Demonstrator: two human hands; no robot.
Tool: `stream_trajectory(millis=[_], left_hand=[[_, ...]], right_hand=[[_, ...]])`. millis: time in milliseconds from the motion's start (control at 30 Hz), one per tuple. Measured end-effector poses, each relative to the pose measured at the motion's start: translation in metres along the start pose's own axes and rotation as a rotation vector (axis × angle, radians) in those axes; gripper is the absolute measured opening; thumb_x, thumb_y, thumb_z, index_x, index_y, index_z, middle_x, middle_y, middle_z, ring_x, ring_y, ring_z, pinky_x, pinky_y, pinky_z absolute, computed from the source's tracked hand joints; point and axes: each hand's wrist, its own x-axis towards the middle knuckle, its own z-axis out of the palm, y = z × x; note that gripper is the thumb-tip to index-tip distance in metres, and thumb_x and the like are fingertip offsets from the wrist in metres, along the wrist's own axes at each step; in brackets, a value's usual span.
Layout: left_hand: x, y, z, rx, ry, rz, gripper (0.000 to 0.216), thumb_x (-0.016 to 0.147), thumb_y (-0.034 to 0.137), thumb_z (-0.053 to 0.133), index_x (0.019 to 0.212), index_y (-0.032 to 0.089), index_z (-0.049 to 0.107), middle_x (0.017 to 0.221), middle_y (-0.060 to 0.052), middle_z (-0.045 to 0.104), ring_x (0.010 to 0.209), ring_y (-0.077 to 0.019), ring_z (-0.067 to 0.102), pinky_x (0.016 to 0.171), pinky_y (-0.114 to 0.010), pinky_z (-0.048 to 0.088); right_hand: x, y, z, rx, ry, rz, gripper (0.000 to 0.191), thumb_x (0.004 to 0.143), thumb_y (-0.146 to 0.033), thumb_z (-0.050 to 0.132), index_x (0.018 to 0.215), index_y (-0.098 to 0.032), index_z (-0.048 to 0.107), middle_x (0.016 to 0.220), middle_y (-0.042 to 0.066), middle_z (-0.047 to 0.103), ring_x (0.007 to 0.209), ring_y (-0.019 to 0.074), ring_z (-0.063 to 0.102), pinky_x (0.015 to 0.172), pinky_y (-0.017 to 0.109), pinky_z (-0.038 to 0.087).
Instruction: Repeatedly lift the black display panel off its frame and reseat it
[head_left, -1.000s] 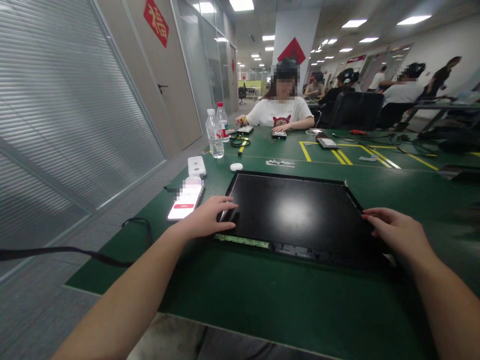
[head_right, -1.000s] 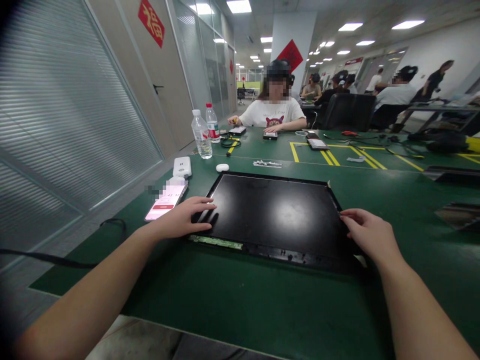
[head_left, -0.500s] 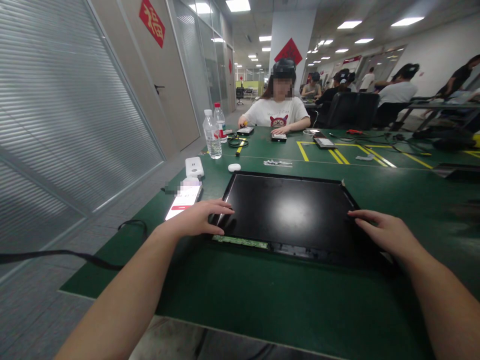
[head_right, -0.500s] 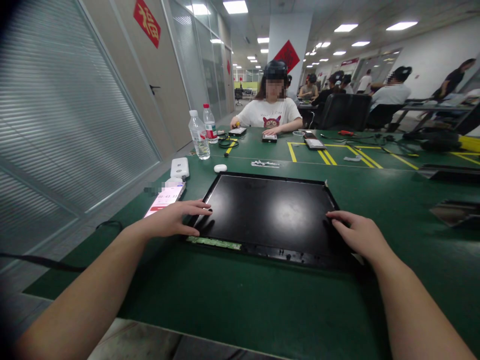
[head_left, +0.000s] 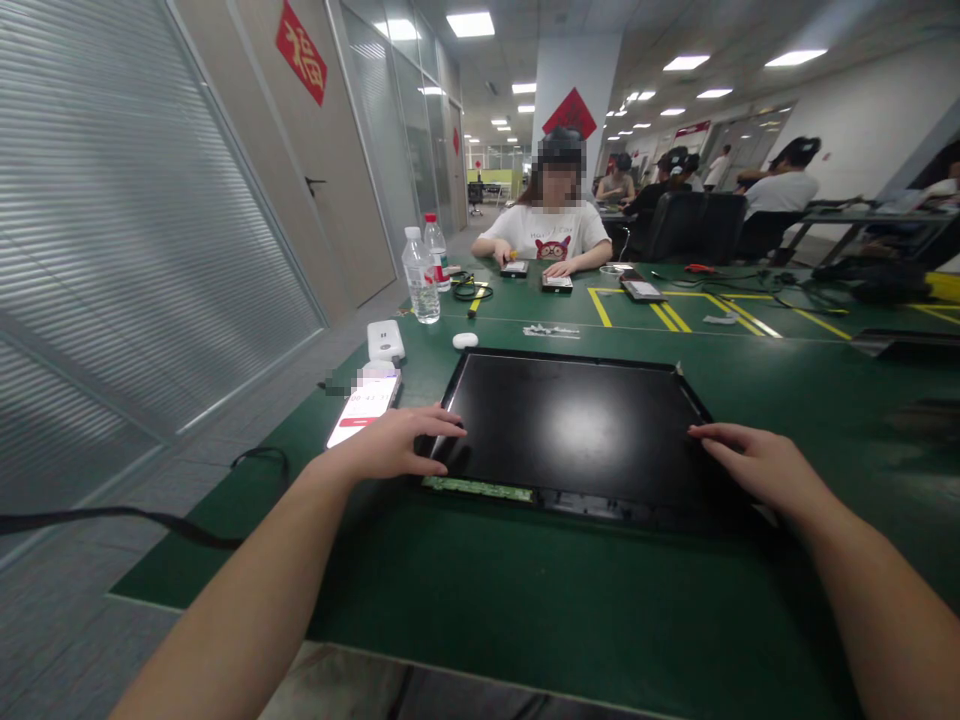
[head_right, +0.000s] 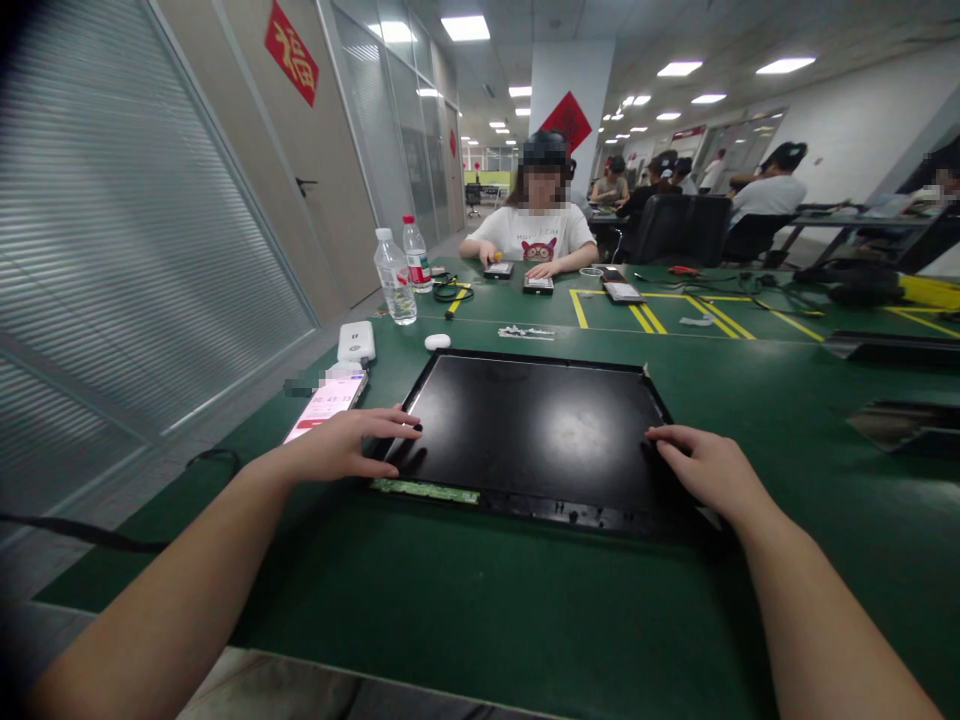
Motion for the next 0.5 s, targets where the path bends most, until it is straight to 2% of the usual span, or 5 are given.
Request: stream_trajectory(millis=[267,500], left_hand=[[0.000,-0.002,0.001,0.016,-0.026,-0.013,0.053,0.095,0.040,0.083,0.147,0.036,0.076,0.165,-0.006,0.067,0.155,-0.0358,0.059,0.121,-0.045,0.053],[0.000,-0.005,0.002,-0.008,-0.029,-0.033,0.051,0.095,0.041,0.083,0.145,0.036,0.078,0.165,-0.006,0.067,0.159,-0.0380,0.055,0.127,-0.054,0.047]], right_hand=[[-0.001,-0.005,-0.001,-0.007,-0.004,0.012,0.038,0.083,-0.053,0.062,0.099,-0.034,0.091,0.112,0.005,0.088,0.106,0.0353,0.082,0.096,0.049,0.064],[-0.004,-0.010,-0.002,-0.006,-0.008,0.026,0.040,0.083,-0.052,0.060,0.102,-0.033,0.091,0.111,0.004,0.088,0.105,0.0340,0.082,0.094,0.047,0.064]])
